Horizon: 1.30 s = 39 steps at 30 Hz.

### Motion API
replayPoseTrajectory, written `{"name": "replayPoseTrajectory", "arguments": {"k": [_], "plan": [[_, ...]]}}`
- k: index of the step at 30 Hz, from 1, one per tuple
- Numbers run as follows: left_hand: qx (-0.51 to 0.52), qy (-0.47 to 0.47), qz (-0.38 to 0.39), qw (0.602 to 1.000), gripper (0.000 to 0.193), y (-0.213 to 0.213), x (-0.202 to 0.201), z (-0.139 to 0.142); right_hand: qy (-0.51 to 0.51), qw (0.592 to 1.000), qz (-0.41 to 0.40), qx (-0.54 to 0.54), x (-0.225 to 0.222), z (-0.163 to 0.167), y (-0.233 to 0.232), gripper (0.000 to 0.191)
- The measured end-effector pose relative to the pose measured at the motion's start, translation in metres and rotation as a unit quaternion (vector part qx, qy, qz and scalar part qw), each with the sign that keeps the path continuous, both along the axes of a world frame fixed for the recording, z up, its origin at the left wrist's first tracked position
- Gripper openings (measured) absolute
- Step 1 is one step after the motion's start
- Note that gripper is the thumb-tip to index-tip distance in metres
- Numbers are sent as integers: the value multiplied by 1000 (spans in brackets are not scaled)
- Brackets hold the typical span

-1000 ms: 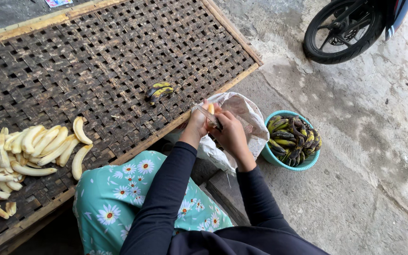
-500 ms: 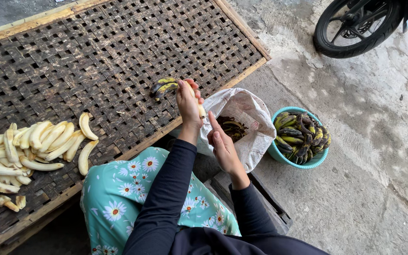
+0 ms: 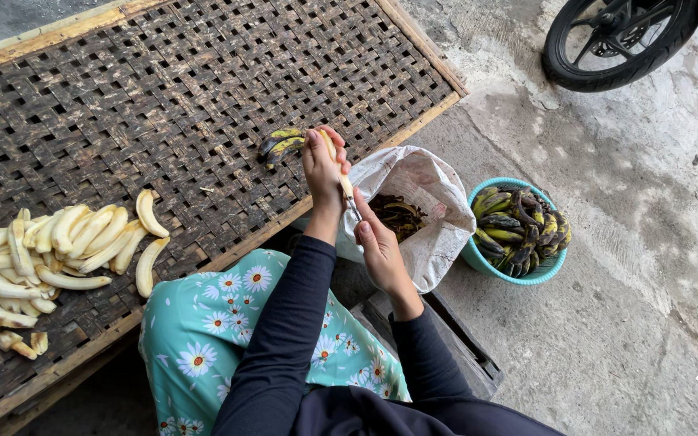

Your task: The person sits on the ground and peels bananas one at a time with a knife, cutting the peel and pulling it off by hand. Peeled bananas are placed on a woven bamboo mat, and peels are dropped into a white sack beside them.

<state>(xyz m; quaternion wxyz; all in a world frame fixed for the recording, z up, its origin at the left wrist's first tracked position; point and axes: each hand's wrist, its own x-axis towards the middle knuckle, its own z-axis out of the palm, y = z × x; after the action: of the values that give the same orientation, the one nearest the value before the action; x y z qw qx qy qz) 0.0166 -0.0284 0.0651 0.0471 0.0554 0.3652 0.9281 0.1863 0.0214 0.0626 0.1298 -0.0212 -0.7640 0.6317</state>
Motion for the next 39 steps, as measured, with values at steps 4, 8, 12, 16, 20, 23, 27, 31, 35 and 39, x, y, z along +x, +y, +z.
{"name": "replayPoseTrajectory", "arguments": {"k": [4,8,12,16,20,23,27,31,35,39], "plan": [[27,13,-26,999,43,-2,6,4,-3,1000,-20,18,-1,1,-3,56],[84,-45,-71,993,39,-3,15,6,6,999,-34,23,-5,1,-3,55],[128,-124,-101,979,35,2,18,4,3,998,-51,44,-11,-1,1,53],[157,-161,-139,964,35,6,20,-4,12,998,-55,38,-17,-7,6,52],[146,-166,-158,962,37,10,21,-17,2,995,-72,63,-24,-14,11,50],[156,-149,-162,963,37,14,22,-28,44,994,-65,81,-28,-21,15,48],[87,-93,-157,979,37,16,24,-36,-5,994,-87,65,-42,-23,17,49],[102,-72,-182,975,44,8,20,-30,-23,990,-84,109,-47,-2,15,49],[28,-130,-216,967,30,-10,-3,-20,-71,915,-150,368,-55,35,2,59],[1,-180,-270,946,37,-50,-50,-24,-18,827,-198,527,-86,57,-7,76]]}}
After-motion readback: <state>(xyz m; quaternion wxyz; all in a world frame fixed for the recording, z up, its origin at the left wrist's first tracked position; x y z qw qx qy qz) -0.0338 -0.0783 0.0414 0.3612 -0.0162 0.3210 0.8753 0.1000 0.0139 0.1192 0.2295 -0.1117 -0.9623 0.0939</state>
